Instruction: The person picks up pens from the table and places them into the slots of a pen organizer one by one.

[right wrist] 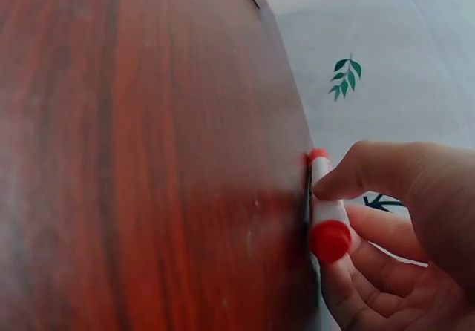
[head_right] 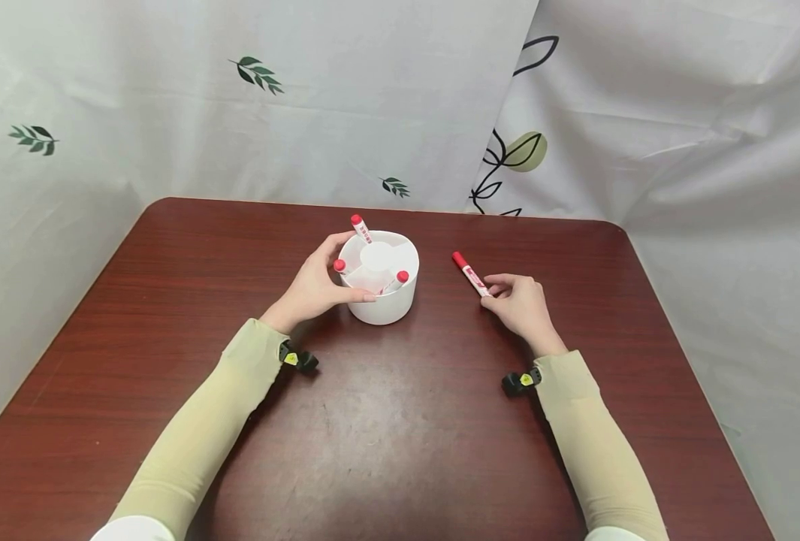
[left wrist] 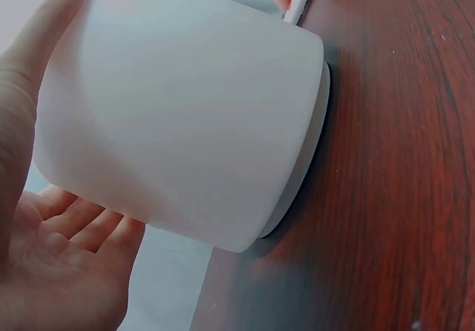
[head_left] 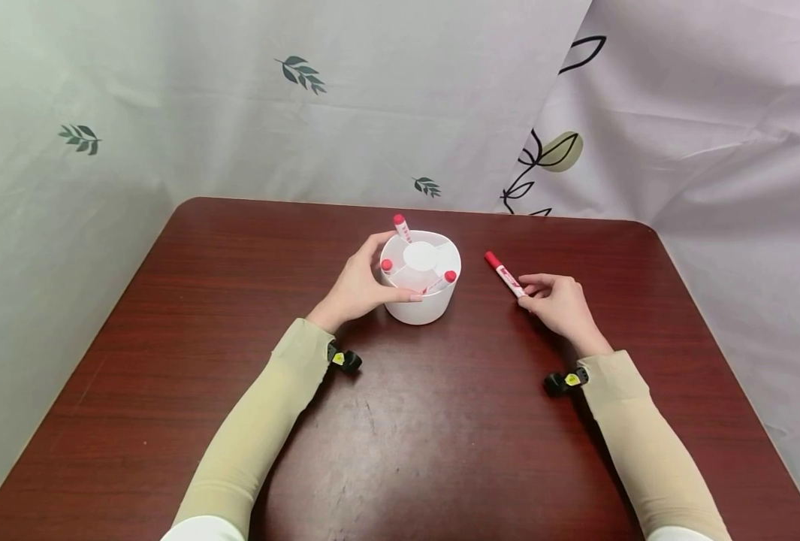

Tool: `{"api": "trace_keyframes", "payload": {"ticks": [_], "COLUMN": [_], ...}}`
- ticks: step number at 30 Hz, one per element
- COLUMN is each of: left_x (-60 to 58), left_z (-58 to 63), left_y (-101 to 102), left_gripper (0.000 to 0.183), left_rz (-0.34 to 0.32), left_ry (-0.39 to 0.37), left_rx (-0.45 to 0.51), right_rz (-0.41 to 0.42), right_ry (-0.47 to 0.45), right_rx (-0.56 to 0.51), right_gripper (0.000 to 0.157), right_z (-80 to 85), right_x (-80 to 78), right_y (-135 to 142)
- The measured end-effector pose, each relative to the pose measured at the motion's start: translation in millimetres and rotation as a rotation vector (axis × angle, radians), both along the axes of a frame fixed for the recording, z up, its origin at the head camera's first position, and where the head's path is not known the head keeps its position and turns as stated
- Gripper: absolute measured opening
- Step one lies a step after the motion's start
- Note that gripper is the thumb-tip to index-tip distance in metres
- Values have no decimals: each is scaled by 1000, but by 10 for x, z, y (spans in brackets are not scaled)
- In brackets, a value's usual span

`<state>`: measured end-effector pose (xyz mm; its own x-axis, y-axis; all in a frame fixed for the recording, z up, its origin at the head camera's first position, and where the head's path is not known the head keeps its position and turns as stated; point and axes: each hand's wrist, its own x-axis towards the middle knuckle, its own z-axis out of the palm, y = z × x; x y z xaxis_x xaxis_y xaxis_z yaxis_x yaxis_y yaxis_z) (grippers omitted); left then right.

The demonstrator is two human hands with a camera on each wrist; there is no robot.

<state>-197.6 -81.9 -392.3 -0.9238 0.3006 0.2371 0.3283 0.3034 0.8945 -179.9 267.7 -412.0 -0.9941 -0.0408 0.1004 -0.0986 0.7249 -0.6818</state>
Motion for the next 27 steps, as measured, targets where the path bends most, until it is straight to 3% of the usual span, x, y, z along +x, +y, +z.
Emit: {"api": "trace_keyframes", "payload": {"ticks": [4,16,27], "left_x": [1,-13,-12], "left_z": [-4,-24,-18], "left_y": [-3,0,10], "left_gripper": [95,94,94], "left_rz": [-7,-12,-10], "left_ry": [-3,9,6], "left_rx": [6,22,22], "right_rz": [-13,-58,-65], "right_ry": [26,55,19], "right_rx": [39,10,-83], "right_gripper": [25,18,17], "right_z": [12,114,145], "right_x": [-2,-2,0], "right_y": [5,10,-6]}}
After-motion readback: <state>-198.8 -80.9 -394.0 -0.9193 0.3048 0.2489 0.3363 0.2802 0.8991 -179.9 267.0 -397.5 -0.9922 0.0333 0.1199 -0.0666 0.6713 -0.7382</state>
